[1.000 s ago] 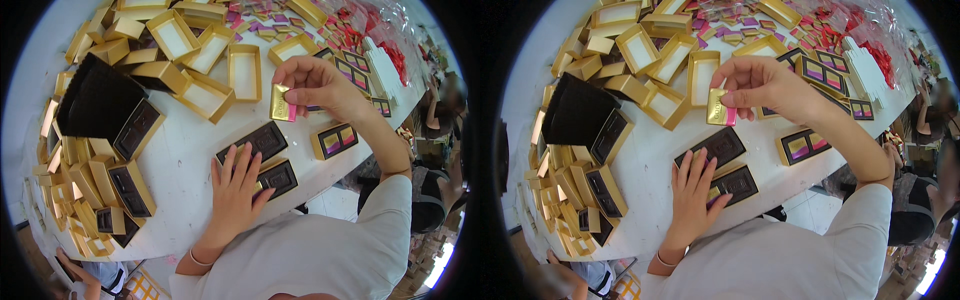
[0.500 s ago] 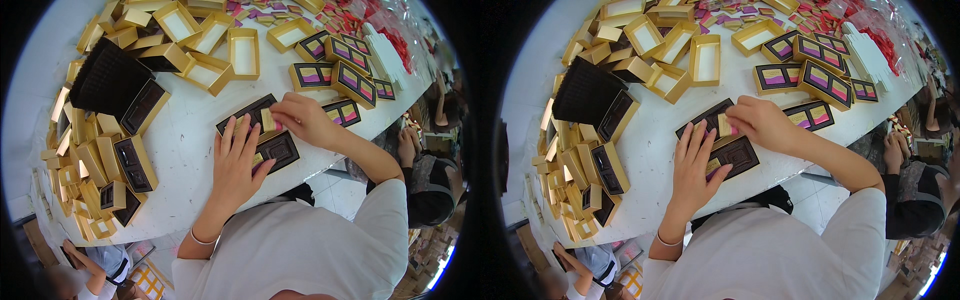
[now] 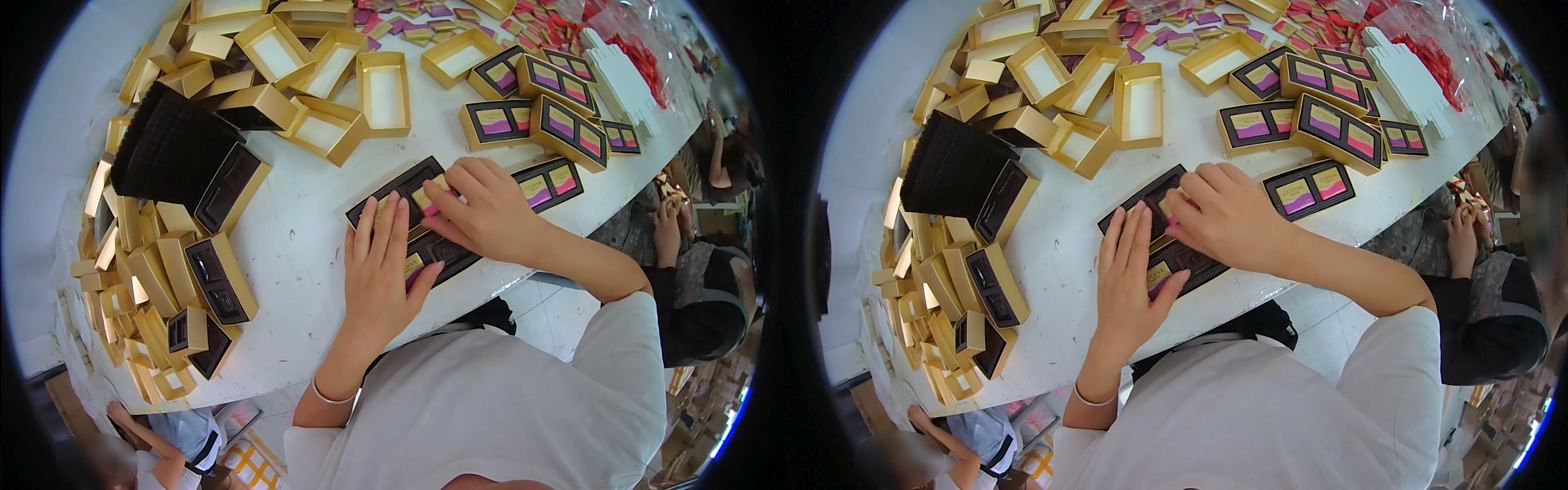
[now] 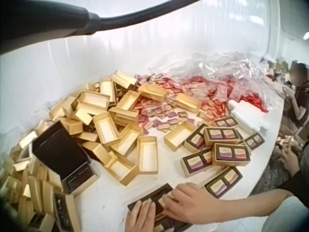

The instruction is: The person assembles makeup compacts by placing small colored inserts into black trays and then into gold boxes. They repeatedly pick up inserts, place them into trays, and arrange the finished units on the table.

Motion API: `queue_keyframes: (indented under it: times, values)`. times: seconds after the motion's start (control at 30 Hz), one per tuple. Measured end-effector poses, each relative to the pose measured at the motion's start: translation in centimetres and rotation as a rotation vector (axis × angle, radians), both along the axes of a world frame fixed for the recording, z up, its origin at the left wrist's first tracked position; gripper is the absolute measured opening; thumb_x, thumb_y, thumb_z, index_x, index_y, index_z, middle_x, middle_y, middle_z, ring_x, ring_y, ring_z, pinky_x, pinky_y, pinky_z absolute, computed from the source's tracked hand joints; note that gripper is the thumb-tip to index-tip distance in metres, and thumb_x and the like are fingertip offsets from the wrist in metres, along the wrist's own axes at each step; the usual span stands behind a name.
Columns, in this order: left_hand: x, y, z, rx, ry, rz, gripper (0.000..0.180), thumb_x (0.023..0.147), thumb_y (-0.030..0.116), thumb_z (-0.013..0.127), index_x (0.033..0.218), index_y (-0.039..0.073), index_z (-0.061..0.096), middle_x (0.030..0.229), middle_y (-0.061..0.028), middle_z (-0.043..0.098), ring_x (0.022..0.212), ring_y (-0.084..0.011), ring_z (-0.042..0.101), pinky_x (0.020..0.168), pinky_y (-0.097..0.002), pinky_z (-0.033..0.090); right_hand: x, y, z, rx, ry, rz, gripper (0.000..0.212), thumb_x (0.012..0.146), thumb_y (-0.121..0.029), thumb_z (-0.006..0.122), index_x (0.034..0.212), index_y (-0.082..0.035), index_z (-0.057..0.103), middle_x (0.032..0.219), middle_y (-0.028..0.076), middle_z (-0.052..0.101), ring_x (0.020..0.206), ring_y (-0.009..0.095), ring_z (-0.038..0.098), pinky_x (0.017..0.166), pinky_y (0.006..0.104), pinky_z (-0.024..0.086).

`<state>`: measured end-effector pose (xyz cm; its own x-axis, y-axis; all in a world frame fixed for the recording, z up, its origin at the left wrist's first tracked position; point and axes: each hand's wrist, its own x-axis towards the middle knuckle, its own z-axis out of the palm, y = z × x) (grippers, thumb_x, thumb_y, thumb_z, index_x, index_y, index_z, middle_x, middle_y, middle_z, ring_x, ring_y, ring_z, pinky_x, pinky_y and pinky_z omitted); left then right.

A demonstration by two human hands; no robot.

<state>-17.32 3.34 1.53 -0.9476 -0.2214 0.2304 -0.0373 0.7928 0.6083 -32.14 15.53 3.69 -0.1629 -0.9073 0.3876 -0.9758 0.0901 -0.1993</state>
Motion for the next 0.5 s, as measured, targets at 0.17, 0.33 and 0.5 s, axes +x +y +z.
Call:
queue_keyframes:
  times: [0.17, 0.33, 0.5]
  values:
    - [0.0, -0.1, 0.2, -0.071, -0.032, -0.028, 0.063, 0.077, 0.024, 0.068, 0.129, -0.002, 0.044, 0.139, -0.0196, 0.037, 0.129, -0.0416, 0.030, 0.104, -0.0477, 0.027, -1.8, -0.5, -0.5, 0.027, -0.148, 0.072, 0.033, 0.072, -0.020, 0.073, 0.097, -0.003, 0.061, 0.078, 0.006, 0.049, 0.079, 0.023, 0.052, 0.068, 0.0339, 0.039]
    - [-0.1, 0.2, 0.8, -0.069, -0.083, -0.020, 0.063, 0.078, 0.023, 0.067, 0.131, -0.001, 0.042, 0.139, -0.0203, 0.037, 0.130, -0.0418, 0.029, 0.104, -0.0478, 0.026, -2.4, -1.1, -0.9, 0.048, -0.561, -0.031, 0.018, 0.075, -0.020, 0.072, 0.086, -0.008, 0.062, 0.080, 0.003, 0.055, 0.077, 0.020, 0.051, 0.074, 0.0330, 0.034]
    - [-0.1, 0.1, 0.8, -0.076, -0.104, -0.016, 0.064, 0.078, 0.024, 0.067, 0.131, -0.002, 0.042, 0.139, -0.0202, 0.037, 0.131, -0.0419, 0.027, 0.105, -0.0476, 0.025, -2.6, -2.6, -0.4, 0.244, -0.652, -0.100, 0.013, 0.076, -0.019, 0.071, 0.073, -0.013, 0.059, 0.065, -0.004, 0.057, 0.074, 0.017, 0.052, 0.075, 0.0333, 0.030]
